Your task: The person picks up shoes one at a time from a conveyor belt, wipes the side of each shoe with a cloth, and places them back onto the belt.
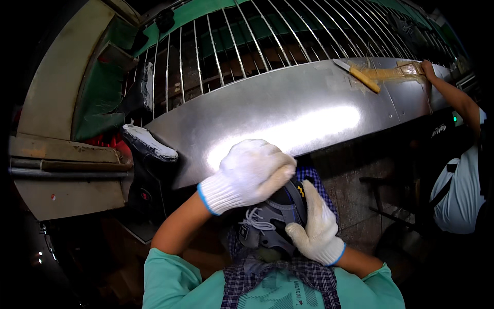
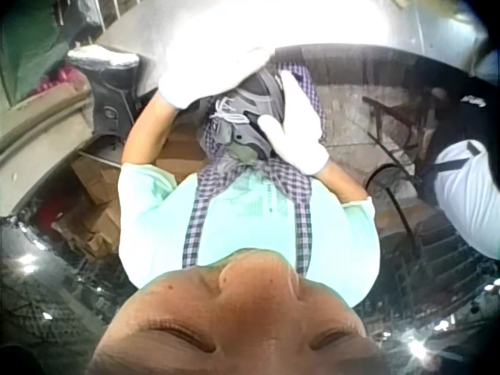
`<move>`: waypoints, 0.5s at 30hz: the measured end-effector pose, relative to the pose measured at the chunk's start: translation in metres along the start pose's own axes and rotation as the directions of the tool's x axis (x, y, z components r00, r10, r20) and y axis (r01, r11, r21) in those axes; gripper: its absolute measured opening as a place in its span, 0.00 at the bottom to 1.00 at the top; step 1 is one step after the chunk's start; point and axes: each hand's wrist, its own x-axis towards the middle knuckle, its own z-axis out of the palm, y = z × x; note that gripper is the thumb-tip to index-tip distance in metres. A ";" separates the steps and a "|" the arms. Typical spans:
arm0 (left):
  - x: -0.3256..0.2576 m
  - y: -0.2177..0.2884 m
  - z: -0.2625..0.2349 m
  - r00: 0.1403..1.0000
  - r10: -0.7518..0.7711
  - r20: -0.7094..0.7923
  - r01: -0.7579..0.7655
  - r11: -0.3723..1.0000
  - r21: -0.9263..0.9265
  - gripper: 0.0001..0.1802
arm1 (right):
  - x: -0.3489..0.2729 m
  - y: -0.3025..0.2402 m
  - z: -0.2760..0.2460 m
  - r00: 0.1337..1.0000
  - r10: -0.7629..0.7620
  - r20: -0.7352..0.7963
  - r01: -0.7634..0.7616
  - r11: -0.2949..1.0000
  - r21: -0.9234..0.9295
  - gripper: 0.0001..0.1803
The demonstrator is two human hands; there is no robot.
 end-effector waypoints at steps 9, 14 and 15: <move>0.012 0.005 0.014 0.989 -0.058 -0.135 0.068 0.995 0.070 0.19 | 0.073 0.116 -0.004 0.960 -0.215 0.180 0.239 0.963 -0.127 0.25; 0.018 0.013 0.015 0.974 -0.178 -0.137 0.189 0.979 0.072 0.22 | 0.037 0.027 -0.026 0.960 -0.003 0.281 0.021 0.998 -0.059 0.31; 0.016 0.014 0.017 0.966 -0.169 -0.195 0.184 0.981 0.061 0.25 | 0.033 0.020 -0.025 0.958 0.019 0.288 0.002 0.997 -0.071 0.33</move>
